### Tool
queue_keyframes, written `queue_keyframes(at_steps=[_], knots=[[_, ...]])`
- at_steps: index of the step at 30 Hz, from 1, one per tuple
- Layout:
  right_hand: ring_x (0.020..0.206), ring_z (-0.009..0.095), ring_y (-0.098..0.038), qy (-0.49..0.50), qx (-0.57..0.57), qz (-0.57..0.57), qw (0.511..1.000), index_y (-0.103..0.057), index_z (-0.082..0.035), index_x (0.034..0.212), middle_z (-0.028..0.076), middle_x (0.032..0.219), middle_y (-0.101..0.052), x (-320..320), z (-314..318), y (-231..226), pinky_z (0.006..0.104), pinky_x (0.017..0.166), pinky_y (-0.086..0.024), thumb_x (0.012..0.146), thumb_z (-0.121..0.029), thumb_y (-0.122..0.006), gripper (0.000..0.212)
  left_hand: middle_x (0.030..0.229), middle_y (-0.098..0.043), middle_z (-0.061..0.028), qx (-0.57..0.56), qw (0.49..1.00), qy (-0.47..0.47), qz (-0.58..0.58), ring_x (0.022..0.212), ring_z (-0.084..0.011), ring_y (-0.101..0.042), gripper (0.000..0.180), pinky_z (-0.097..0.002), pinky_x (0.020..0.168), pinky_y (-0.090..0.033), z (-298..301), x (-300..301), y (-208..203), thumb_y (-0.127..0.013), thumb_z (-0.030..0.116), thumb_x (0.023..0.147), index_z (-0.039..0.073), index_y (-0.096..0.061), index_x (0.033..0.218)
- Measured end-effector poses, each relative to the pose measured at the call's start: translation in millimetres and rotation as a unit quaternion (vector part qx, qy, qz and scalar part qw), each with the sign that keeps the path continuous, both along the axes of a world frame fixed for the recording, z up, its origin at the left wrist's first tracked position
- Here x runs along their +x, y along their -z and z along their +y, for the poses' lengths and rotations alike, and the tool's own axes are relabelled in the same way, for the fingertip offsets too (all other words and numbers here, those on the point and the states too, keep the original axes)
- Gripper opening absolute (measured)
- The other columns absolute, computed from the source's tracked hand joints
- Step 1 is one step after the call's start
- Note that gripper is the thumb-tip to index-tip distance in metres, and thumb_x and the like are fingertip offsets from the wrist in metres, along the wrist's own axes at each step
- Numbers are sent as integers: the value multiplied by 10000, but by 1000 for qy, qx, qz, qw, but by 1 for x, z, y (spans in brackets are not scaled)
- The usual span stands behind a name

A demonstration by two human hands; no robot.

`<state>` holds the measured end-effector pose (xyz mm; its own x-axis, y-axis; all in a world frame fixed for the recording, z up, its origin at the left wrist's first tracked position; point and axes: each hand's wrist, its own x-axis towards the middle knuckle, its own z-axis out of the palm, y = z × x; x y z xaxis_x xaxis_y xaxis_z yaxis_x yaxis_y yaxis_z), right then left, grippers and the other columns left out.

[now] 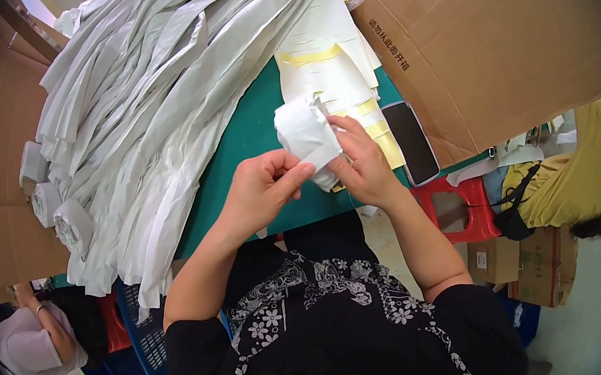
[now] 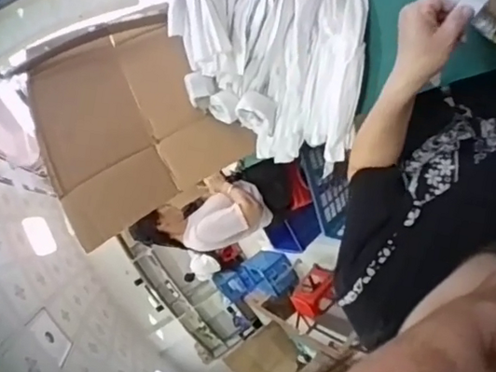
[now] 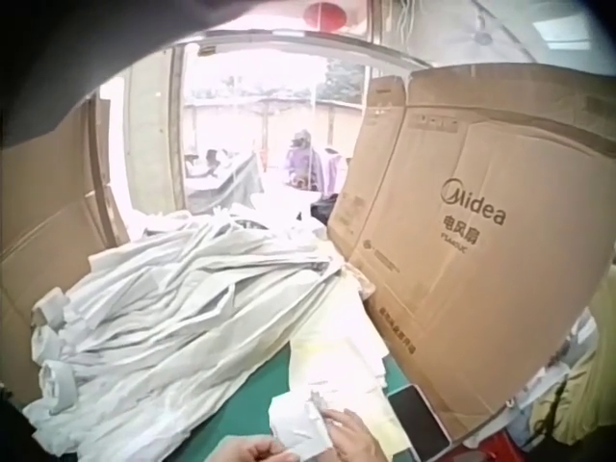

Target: Folding and rolling white fabric straps into neat bundles.

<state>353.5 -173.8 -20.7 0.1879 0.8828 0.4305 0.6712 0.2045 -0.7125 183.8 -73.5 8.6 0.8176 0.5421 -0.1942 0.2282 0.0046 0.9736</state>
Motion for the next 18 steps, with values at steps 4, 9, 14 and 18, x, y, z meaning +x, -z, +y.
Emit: queue_keyframes(at_steps=[4, 9, 14, 18], knots=[[1117, 367, -459, -42, -55, 58, 996, -563, 34, 962, 208, 1043, -560, -9, -6, -3, 407, 910, -384, 840, -269, -595, 329, 567, -547, 17, 67, 997, -32, 20, 513, -33, -495, 260, -180, 463, -364, -2, -5, 9, -661, 195, 831, 13, -578, 665], [1161, 322, -447, -102, -91, 15, 990, -545, 16, 1128, 186, 1154, -535, -16, -8, -9, 381, 944, -371, 859, -219, -582, 359, 574, -560, 13, 77, 994, -50, 51, 512, -37, -499, 253, -184, 462, -366, -5, -15, 15, -676, 186, 816, 8, -583, 663], [1074, 310, -505, -34, -75, 50, 995, -571, 23, 1085, 173, 1134, -541, -31, -7, 8, 355, 915, -393, 865, -200, -583, 313, 619, -582, 6, 67, 994, -70, 45, 555, -42, -518, 216, -185, 501, -384, -5, -23, 24, -680, 171, 809, 2, -597, 704], [1000, 325, -526, -6, -34, 216, 976, -604, 19, 953, 172, 956, -593, -43, -4, 8, 371, 847, -423, 821, -182, -622, 241, 697, -596, -5, -18, 998, -41, -42, 644, -60, -540, 196, -195, 587, -411, 1, -37, 32, -700, 164, 787, -3, -602, 761]])
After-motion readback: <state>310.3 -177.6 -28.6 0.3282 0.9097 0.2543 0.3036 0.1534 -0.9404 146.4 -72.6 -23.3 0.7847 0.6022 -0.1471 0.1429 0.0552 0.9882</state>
